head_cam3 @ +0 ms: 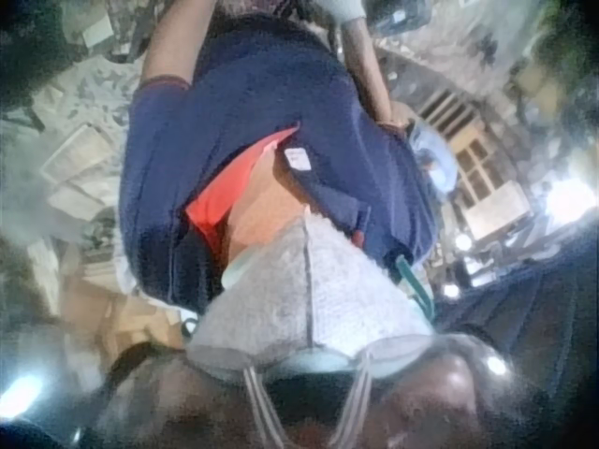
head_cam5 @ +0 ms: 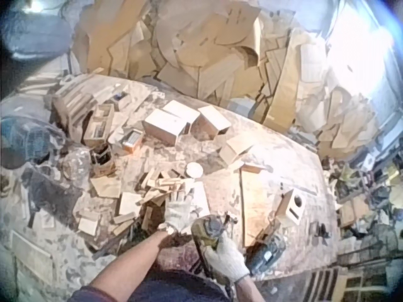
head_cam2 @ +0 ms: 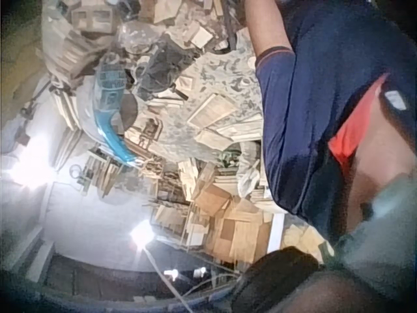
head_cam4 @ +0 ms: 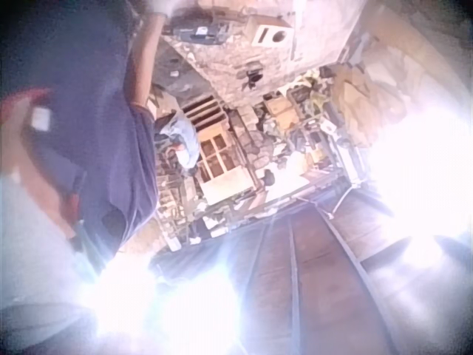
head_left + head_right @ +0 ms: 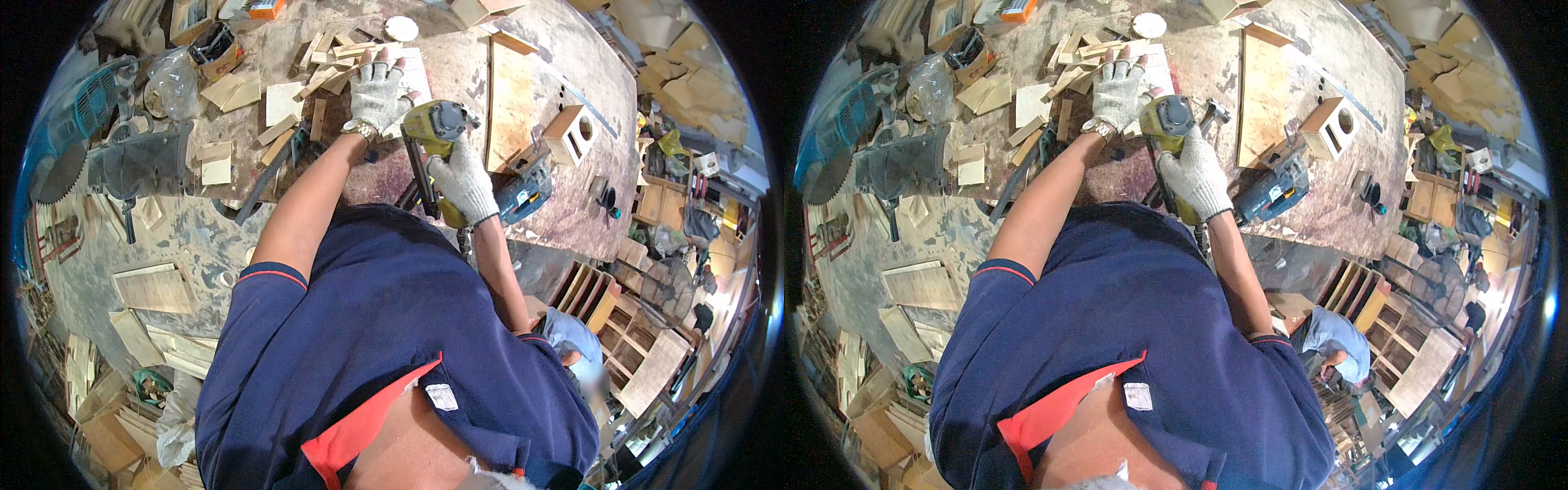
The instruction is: The person uses a nail gun to assemble small wooden boxes on a workbench. They pick up wooden pieces, align them, and fasten them together, then place the finished boxes aside.
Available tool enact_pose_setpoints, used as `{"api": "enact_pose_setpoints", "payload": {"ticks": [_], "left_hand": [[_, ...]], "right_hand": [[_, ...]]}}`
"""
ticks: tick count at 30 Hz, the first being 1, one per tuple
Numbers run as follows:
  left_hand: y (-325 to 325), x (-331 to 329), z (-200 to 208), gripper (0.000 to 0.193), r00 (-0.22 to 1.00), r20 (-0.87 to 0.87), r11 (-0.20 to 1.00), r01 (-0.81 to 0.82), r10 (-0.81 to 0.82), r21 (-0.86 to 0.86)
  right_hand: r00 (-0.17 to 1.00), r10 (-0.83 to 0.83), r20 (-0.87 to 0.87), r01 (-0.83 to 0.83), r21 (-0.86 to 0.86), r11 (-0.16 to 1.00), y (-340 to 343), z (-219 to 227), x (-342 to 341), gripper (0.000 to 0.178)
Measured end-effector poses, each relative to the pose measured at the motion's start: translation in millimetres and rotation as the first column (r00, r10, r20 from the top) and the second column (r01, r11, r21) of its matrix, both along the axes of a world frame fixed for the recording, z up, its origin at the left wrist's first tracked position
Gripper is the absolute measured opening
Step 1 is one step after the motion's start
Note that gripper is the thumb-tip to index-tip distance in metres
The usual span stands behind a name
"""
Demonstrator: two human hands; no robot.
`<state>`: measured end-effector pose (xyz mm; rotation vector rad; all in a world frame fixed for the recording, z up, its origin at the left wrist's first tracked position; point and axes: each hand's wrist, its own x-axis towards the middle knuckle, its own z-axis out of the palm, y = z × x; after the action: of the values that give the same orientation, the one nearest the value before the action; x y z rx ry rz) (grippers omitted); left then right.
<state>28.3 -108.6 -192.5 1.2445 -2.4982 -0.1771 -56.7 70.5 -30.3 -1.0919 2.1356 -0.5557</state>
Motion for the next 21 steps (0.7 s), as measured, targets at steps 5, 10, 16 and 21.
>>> {"api": "enact_pose_setpoints", "payload": {"ticks": [5,10,16,21], "left_hand": [[3,2,1,0.082,1.0,0.017,1.0,0.014,-0.013,-0.004],[1,2,-1,0.083,0.997,0.069,0.999,0.035,-0.037,0.035],[1,3,-1,0.083,0.999,0.038,0.998,0.029,-0.031,0.057],[20,-8,9,0.086,0.949,-0.229,0.974,-0.192,0.215,0.118]], "right_hand": [[0.974,-0.225,0.038,0.223,0.051,0.973,28,-1,-25,0.051],[0.827,-0.425,-0.369,0.425,-0.086,0.901,52,-48,-35,0.059],[0.848,-0.413,-0.333,0.431,-0.02,0.902,64,-108,-20,0.102],[0.842,-0.407,-0.355,0.417,-0.052,0.907,60,-112,-13,0.094]]}}
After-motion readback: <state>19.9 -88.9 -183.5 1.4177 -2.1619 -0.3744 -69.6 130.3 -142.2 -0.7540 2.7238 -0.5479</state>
